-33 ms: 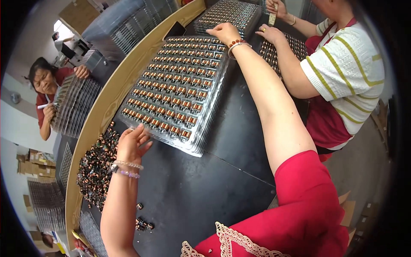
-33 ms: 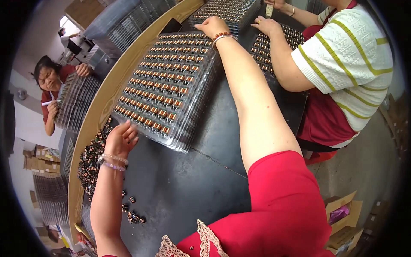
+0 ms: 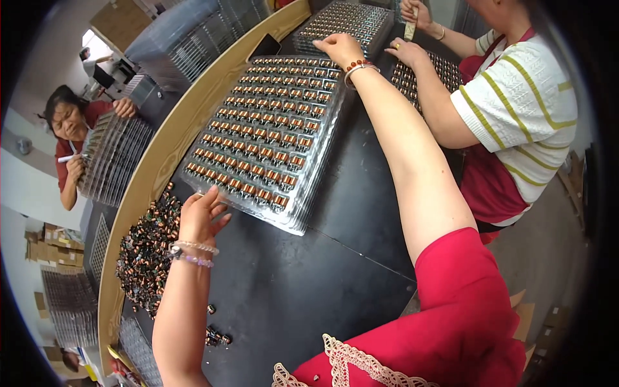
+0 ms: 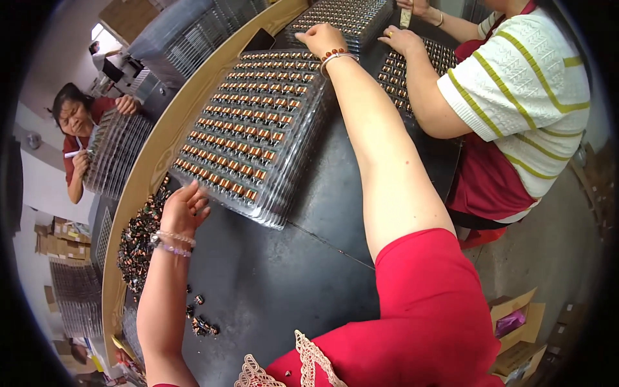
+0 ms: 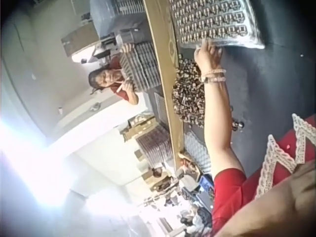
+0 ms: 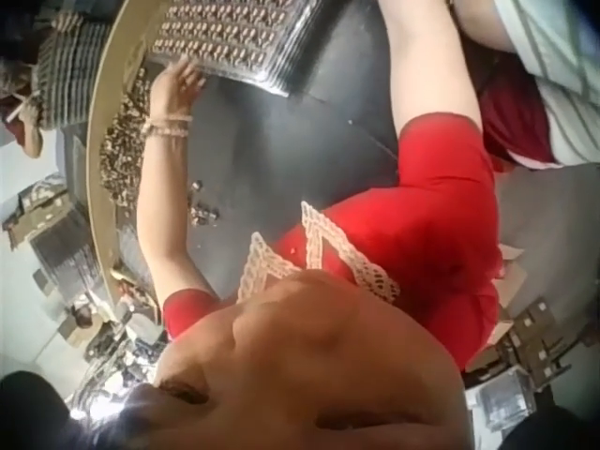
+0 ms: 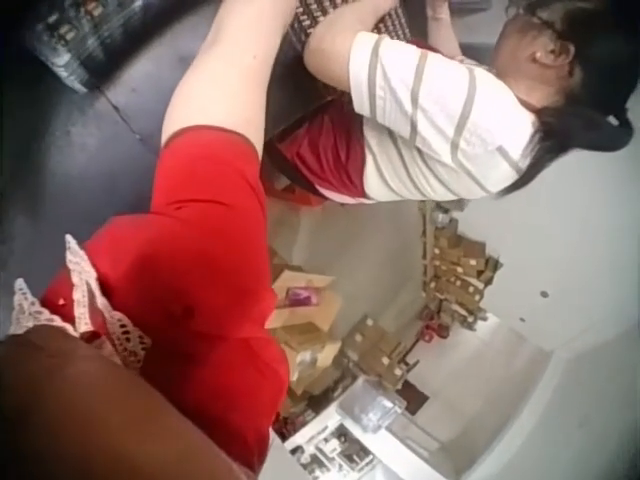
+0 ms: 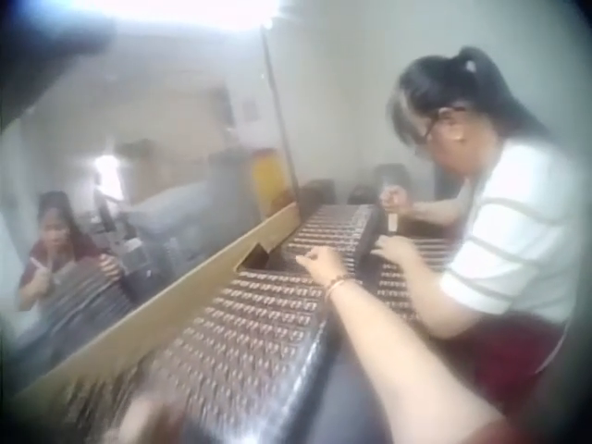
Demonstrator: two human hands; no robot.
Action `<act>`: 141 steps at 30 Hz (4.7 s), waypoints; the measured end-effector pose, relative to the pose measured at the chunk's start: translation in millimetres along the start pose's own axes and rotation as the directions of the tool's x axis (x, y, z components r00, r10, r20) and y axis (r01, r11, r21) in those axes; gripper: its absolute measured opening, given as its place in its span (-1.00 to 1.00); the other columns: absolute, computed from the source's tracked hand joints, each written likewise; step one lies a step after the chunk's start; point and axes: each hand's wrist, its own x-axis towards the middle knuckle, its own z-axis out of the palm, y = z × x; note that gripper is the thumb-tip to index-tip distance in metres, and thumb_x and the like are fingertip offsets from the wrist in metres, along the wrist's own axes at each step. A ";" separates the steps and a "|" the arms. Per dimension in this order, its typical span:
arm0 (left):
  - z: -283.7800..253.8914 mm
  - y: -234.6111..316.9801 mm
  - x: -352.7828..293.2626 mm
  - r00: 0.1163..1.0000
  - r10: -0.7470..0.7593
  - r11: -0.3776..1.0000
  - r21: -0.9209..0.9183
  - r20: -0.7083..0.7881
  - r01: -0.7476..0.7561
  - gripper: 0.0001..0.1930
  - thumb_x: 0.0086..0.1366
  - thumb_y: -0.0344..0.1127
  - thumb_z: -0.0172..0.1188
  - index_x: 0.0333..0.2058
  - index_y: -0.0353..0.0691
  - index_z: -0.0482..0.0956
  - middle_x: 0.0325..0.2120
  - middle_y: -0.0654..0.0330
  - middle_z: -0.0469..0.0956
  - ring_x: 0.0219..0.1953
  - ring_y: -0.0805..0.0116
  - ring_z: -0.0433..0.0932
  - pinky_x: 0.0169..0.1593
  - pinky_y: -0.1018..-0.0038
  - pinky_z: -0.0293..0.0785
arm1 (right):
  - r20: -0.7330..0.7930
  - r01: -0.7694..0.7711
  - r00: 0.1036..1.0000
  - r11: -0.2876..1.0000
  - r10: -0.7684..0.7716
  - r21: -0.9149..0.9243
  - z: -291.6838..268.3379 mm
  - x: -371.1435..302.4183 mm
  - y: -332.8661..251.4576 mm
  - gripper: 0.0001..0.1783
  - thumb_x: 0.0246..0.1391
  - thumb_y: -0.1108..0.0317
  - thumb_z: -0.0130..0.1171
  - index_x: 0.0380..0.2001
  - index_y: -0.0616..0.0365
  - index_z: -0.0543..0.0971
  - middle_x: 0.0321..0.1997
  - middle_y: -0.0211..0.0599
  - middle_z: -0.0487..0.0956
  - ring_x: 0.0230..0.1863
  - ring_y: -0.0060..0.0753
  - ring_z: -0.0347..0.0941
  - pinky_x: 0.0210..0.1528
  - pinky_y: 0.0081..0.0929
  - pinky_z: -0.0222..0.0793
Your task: The person sorts small electronic components by hand, placing them into a plastic grid tray.
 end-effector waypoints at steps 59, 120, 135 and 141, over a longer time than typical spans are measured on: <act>-268.6 -316.8 -357.8 0.647 0.714 0.619 0.672 -0.267 -0.407 -0.44 0.21 -0.31 0.12 0.17 -0.30 0.21 0.28 -0.21 0.01 0.33 -0.10 0.01 0.34 0.19 -0.02 | 0.562 0.474 0.673 0.864 -0.480 0.170 -148.2 -517.3 -158.5 -0.46 0.03 0.21 0.20 0.11 0.07 0.41 0.28 -0.01 0.26 0.30 0.03 0.14 0.30 -0.23 0.05; -266.8 -283.6 -263.6 0.453 0.892 0.237 0.842 0.009 -0.484 -0.90 -0.01 -0.51 0.25 -0.48 -0.26 0.52 -0.38 0.23 0.53 -0.15 0.18 0.48 -0.11 0.32 0.41 | 0.811 -0.690 0.555 0.442 -0.186 0.573 3.1 -545.3 -251.7 -0.68 0.12 0.39 0.17 -0.05 0.23 0.50 -0.24 -0.31 0.57 -0.30 -0.61 0.48 -0.22 -0.62 0.46; -261.0 -228.6 -240.4 0.628 0.775 0.224 0.897 0.073 -0.380 -0.84 0.08 -0.52 0.12 -0.33 -0.24 0.59 -0.36 0.10 0.57 -0.25 0.10 0.49 -0.14 0.24 0.41 | 0.769 -0.687 0.579 0.346 -0.271 0.639 17.8 -549.3 -250.5 -0.71 0.03 0.48 0.24 -0.14 0.19 0.52 -0.30 -0.42 0.57 -0.32 -0.66 0.49 -0.27 -0.65 0.46; -221.9 -219.5 -153.2 0.615 0.758 0.181 0.835 0.219 -0.520 -0.64 0.19 -0.53 -0.02 -0.03 -0.19 0.48 -0.03 0.06 0.49 -0.02 0.06 0.45 0.04 0.28 0.39 | 0.817 -0.767 0.534 0.282 -0.217 0.576 13.0 -558.3 -251.5 -0.66 0.28 0.24 -0.06 -0.03 0.28 0.41 -0.32 -0.25 0.58 -0.48 -0.60 0.49 -0.41 -0.68 0.46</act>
